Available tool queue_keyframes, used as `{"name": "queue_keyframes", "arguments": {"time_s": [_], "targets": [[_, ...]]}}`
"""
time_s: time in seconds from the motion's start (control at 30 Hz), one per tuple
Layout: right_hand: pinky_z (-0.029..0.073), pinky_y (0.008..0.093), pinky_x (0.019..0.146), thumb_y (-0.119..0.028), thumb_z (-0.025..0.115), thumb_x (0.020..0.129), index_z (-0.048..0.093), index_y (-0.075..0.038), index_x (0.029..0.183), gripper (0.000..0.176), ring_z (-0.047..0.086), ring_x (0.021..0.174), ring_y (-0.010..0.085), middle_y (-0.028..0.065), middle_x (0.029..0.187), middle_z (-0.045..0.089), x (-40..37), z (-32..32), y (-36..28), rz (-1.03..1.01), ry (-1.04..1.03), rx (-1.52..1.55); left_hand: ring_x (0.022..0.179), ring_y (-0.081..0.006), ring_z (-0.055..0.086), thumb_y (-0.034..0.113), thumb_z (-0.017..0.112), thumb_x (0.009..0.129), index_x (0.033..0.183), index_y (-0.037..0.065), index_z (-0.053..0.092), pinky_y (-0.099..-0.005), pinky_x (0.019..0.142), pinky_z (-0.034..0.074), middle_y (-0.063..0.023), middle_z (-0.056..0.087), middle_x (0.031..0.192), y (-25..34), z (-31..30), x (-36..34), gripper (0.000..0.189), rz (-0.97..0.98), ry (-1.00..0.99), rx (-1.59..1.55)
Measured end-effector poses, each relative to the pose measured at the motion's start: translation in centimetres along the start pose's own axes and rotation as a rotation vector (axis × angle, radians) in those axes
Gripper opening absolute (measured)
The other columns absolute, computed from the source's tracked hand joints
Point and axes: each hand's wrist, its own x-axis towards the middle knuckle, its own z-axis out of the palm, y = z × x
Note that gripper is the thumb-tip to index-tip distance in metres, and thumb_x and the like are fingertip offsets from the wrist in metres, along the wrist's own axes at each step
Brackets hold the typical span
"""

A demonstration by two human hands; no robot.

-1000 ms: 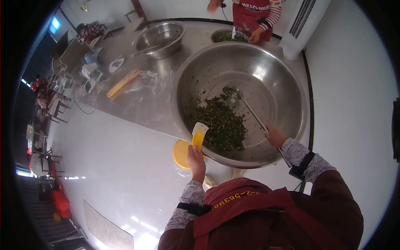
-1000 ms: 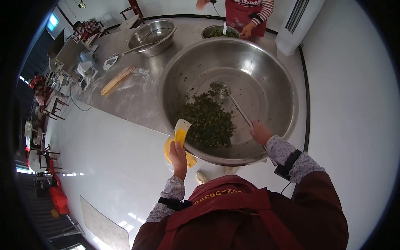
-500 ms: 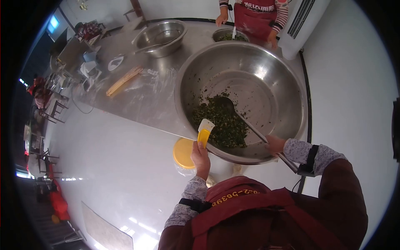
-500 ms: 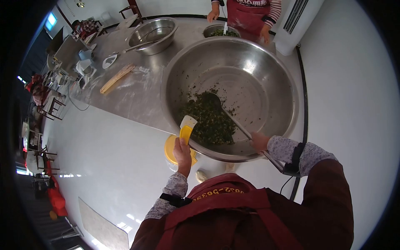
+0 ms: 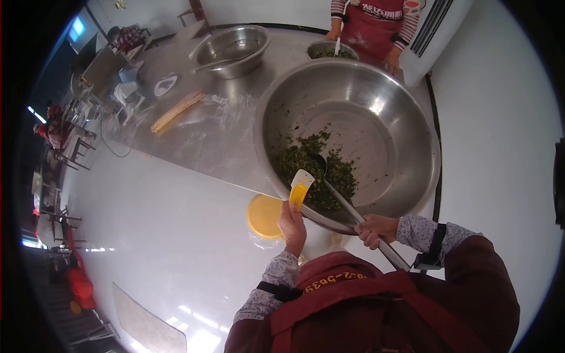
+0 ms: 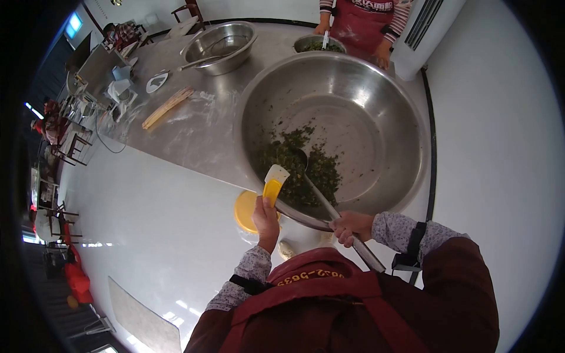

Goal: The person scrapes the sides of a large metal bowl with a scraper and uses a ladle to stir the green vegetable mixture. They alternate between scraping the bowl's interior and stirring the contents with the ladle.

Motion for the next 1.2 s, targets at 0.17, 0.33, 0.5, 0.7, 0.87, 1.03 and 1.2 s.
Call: {"name": "queue_keyframes", "arguments": {"time_s": [0.17, 0.33, 0.5, 0.7, 0.87, 1.03, 1.2], "targets": [[0.029, 0.0166, 0.036, -0.015, 0.045, 0.089, 0.034, -0.013, 0.071, 0.021, 0.031, 0.042, 0.0004, -0.0069, 0.056, 0.031, 0.9, -1.3, 0.7, -0.001, -0.258, 0.18, 0.045, -0.0103, 0.042, 0.023, 0.04, 0.092, 0.076, 0.003, 0.046, -0.0268, 0.043, 0.034, -0.003, 0.043, 0.054, -0.4, 0.2, 0.3, 0.026, 0.081, 0.019, 0.032], [0.029, 0.0173, 0.036, -0.017, 0.044, 0.09, 0.035, -0.014, 0.068, 0.024, 0.03, 0.042, 0.0003, -0.0072, 0.056, 0.031, 2.2, -1.7, 1.2, -0.009, -0.303, 0.235, 0.049, -0.0189, 0.047, 0.022, 0.041, 0.091, 0.077, 0.001, 0.048, -0.0331, 0.047, 0.037, -0.0086, 0.046, 0.054, 0.2, -0.4, 0.2, 0.027, -0.004, -0.053, 0.018], [0.031, 0.0193, 0.037, -0.021, 0.048, 0.088, 0.038, -0.011, 0.072, 0.021, 0.032, 0.042, 0.0022, -0.0058, 0.056, 0.033, 2.2, -0.2, 0.7, -0.023, -0.097, 0.091, 0.048, -0.017, 0.046, 0.022, 0.041, 0.091, 0.078, 0.001, 0.048, -0.0319, 0.045, 0.036, -0.0069, 0.045, 0.055, -0.4, -0.8, 0.4, 0.026, 0.055, -0.094, 0.031], [0.032, 0.0228, 0.037, -0.025, 0.049, 0.089, 0.04, -0.01, 0.073, 0.023, 0.033, 0.04, 0.0051, -0.0043, 0.053, 0.035, 3.1, -0.8, 2.0, -0.184, -0.026, 0.032, 0.048, -0.0167, 0.046, 0.022, 0.041, 0.091, 0.078, 0.002, 0.049, -0.0318, 0.045, 0.037, -0.0067, 0.044, 0.054, -0.3, -1.3, 0.9, 0.025, -0.033, -0.18, -0.005], [0.03, 0.0239, 0.037, -0.021, 0.041, 0.09, 0.039, -0.013, 0.06, 0.032, 0.034, 0.036, 0.0088, -0.0029, 0.046, 0.035, 4.3, -2.3, 3.6, -0.351, -0.219, 0.102, 0.062, -0.0277, 0.05, 0.019, 0.049, 0.086, 0.083, 0.005, 0.05, -0.0387, 0.055, 0.041, -0.0127, 0.05, 0.067, -5.6, -1.6, 2.4, 0.014, 0.0, -0.128, 0.001], [0.029, 0.0238, 0.037, -0.021, 0.047, 0.084, 0.035, -0.015, 0.054, 0.033, 0.032, 0.036, 0.0072, -0.0046, 0.044, 0.031, 7.4, -3.5, 2.0, -0.033, -0.376, 0.529, 0.048, -0.0156, 0.046, 0.027, 0.039, 0.09, 0.082, 0.006, 0.049, -0.0326, 0.044, 0.037, -0.0059, 0.045, 0.054, 0.0, -10.2, 9.2, 0.025, 0.067, 0.02, -0.112], [0.03, 0.0245, 0.037, -0.023, 0.044, 0.087, 0.033, -0.017, 0.05, 0.039, 0.033, 0.036, 0.0083, -0.0038, 0.043, 0.033, 7.5, 0.2, -0.3, -0.344, -0.397, 0.539, 0.046, -0.0123, 0.042, 0.018, 0.037, 0.09, 0.074, 0.007, 0.044, -0.0268, 0.041, 0.034, -0.001, 0.043, 0.053, 15.7, -30.6, 23.1, 0.021, 0.468, 0.544, -0.319]]}}
